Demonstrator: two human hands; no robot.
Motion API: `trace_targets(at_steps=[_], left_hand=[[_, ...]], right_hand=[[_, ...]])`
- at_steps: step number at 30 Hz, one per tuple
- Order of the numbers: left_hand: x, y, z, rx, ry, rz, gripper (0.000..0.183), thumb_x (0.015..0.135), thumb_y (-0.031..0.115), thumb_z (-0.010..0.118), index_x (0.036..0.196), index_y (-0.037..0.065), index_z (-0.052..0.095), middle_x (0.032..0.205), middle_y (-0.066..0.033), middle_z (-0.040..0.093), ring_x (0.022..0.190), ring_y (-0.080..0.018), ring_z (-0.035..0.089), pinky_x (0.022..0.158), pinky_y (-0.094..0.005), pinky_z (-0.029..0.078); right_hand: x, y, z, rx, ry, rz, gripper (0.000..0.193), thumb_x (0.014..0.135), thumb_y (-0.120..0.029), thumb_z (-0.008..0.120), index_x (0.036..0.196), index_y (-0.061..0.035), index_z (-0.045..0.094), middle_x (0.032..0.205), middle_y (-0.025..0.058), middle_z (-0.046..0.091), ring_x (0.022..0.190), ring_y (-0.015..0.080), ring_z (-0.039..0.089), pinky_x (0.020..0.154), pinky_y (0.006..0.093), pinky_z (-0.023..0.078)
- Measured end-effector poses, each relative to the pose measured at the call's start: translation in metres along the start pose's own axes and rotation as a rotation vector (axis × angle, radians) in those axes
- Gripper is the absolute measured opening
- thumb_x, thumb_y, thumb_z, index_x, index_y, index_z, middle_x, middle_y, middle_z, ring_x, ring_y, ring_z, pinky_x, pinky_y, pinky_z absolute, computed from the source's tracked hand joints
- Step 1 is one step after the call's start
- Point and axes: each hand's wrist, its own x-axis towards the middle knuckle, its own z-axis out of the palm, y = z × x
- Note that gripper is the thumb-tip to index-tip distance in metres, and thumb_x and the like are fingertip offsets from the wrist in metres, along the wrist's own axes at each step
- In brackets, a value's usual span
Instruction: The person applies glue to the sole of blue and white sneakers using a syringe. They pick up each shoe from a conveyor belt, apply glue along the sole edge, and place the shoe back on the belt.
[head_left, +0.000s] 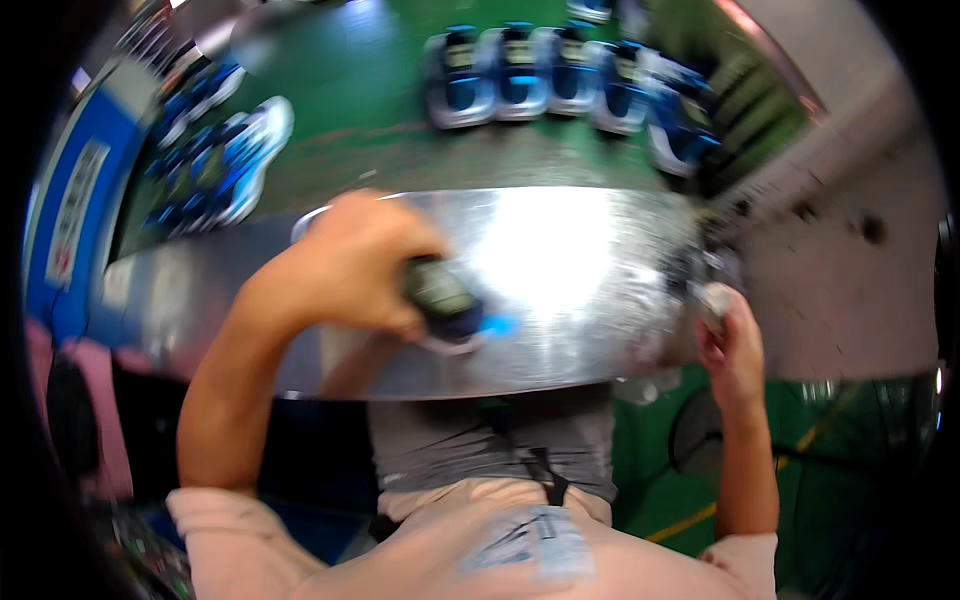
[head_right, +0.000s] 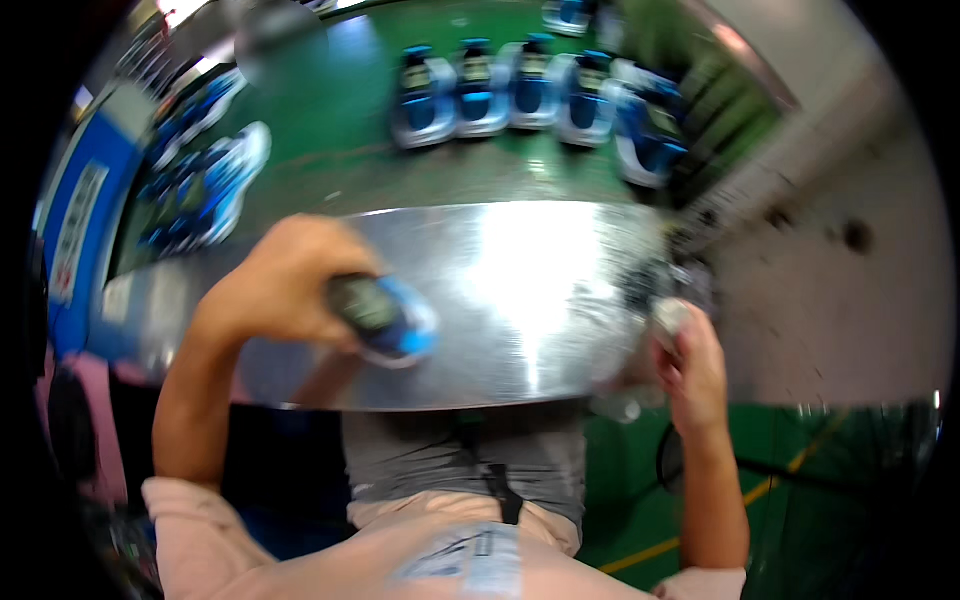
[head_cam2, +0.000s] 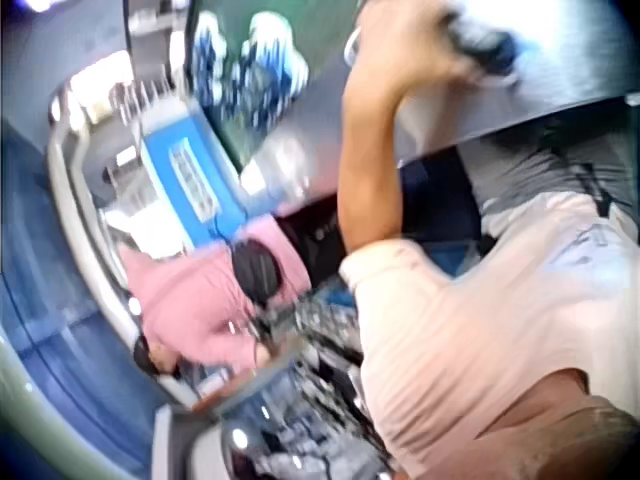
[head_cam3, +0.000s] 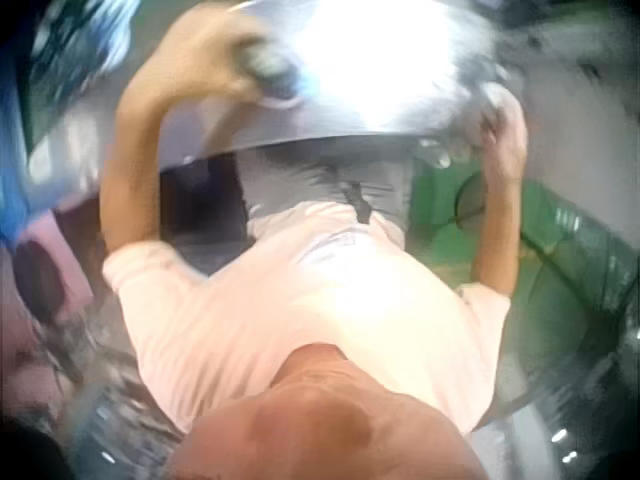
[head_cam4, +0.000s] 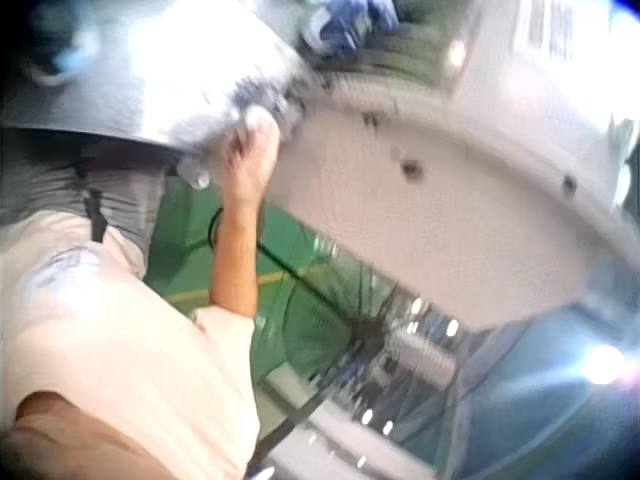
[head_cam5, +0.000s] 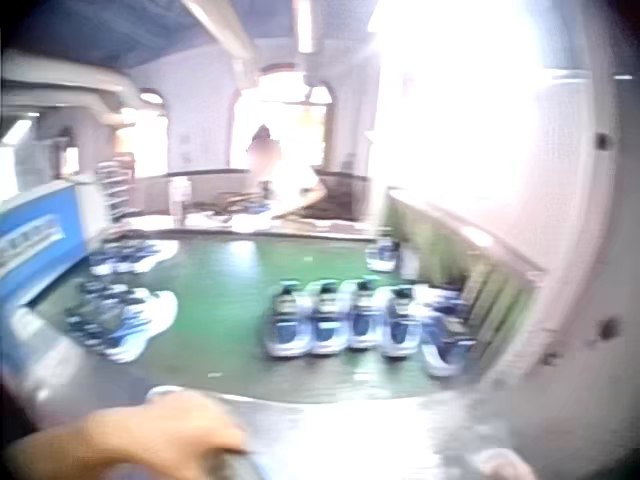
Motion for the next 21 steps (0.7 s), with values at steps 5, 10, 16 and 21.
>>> trace_targets(at_steps=[5, 10, 16, 21], left_hand=[[-0.044, 0.046, 0.054, 0.060, 0.474, 0.062, 0.036, 0.062, 0.014, 0.074, 0.097, 0.007, 0.068, 0.091, -0.0071, 0.068, 0.086, -0.0261, 0.065, 0.076, -0.0346, 0.052], [-0.077, 0.099, 0.099, 0.071, 0.645, -0.071, 0.018, 0.084, 0.015, 0.064, 0.102, 0.011, 0.067, 0.104, -0.0084, 0.068, 0.099, -0.0201, 0.064, 0.089, -0.0320, 0.049], [-0.090, 0.093, 0.110, 0.039, 0.699, -0.042, 0.015, 0.085, 0.013, 0.060, 0.098, 0.011, 0.067, 0.104, -0.0062, 0.069, 0.099, -0.0190, 0.064, 0.091, -0.0310, 0.048], [-0.093, 0.083, 0.114, 0.013, 0.848, 0.000, 0.021, 0.084, 0.014, 0.052, 0.092, 0.001, 0.066, 0.099, -0.0123, 0.067, 0.097, -0.0217, 0.063, 0.097, -0.0352, 0.047]], right_hand=[[-0.008, 0.001, -0.007, -0.300, -0.120, -0.080, 0.038, 0.095, -0.040, 0.048, 0.118, -0.0089, 0.052, 0.077, -0.0030, 0.054, 0.054, 0.0013, 0.039, 0.044, 0.0152, 0.025], [-0.016, -0.049, 0.051, 0.003, -0.348, -0.053, 0.056, 0.092, -0.059, 0.044, 0.111, -0.0074, 0.047, 0.066, 0.0012, 0.050, 0.045, 0.0034, 0.036, 0.035, 0.0179, 0.024], [-0.009, -0.117, 0.203, 0.186, -1.116, 0.181, 0.065, 0.093, -0.065, 0.026, 0.118, -0.0057, 0.035, 0.055, 0.0055, 0.046, 0.039, 0.0089, 0.036, 0.035, 0.0213, 0.030], [-0.011, -0.103, 0.269, 0.043, -1.198, 0.396, 0.071, 0.092, -0.068, 0.021, 0.116, -0.0037, 0.037, 0.055, 0.0072, 0.044, 0.040, 0.0111, 0.035, 0.038, 0.0240, 0.032]])
